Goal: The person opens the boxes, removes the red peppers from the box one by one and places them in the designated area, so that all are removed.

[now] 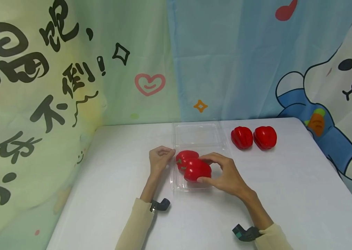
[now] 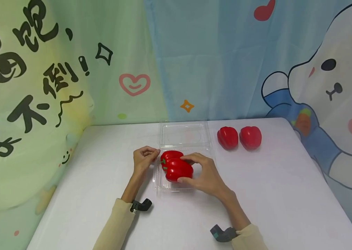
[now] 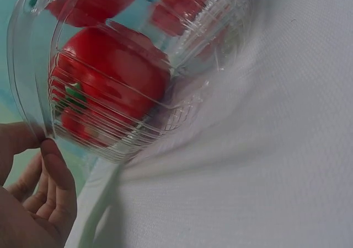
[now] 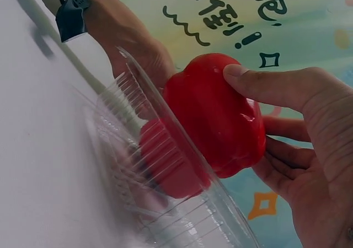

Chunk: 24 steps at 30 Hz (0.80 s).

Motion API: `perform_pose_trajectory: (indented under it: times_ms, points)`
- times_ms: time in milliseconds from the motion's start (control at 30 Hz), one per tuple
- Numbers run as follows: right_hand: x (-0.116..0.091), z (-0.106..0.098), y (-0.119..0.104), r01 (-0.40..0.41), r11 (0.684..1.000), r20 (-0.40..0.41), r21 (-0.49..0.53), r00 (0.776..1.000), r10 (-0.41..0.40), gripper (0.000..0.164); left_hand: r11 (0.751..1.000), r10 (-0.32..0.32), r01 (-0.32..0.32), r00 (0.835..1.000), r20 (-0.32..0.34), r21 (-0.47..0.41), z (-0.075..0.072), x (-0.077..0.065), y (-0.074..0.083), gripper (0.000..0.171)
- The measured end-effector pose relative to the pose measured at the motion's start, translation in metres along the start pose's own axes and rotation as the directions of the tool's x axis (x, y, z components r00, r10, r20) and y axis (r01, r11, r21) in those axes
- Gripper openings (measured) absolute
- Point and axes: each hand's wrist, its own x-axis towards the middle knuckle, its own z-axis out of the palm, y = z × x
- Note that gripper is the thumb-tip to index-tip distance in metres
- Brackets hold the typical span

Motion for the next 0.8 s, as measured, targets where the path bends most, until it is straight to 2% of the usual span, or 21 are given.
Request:
perform_pose_trajectory:
  times_ms: [167, 467, 800]
  points:
    - [0.000, -0.004, 0.003, 0.022, 1.000, -0.034, 0.007, 0.999, -0.021, 0.068, 1.000, 0.004, -0.004, 1.000, -0.002, 0.002, 0.000, 0.000, 0.003, 0.016]
    - [-0.002, -0.008, 0.006, -0.001, 1.000, -0.103, 0.001, 0.995, 0.001, 0.067, 1.000, -0.018, 0.018, 1.000, -0.006, -0.004, 0.000, 0.000, 0.001, 0.015]
    - [-0.005, -0.018, 0.012, 0.023, 1.000, -0.190, -0.005, 0.981, -0.024, 0.069, 1.000, -0.016, 0.016, 1.000, -0.005, -0.011, 0.001, 0.001, -0.001, 0.015]
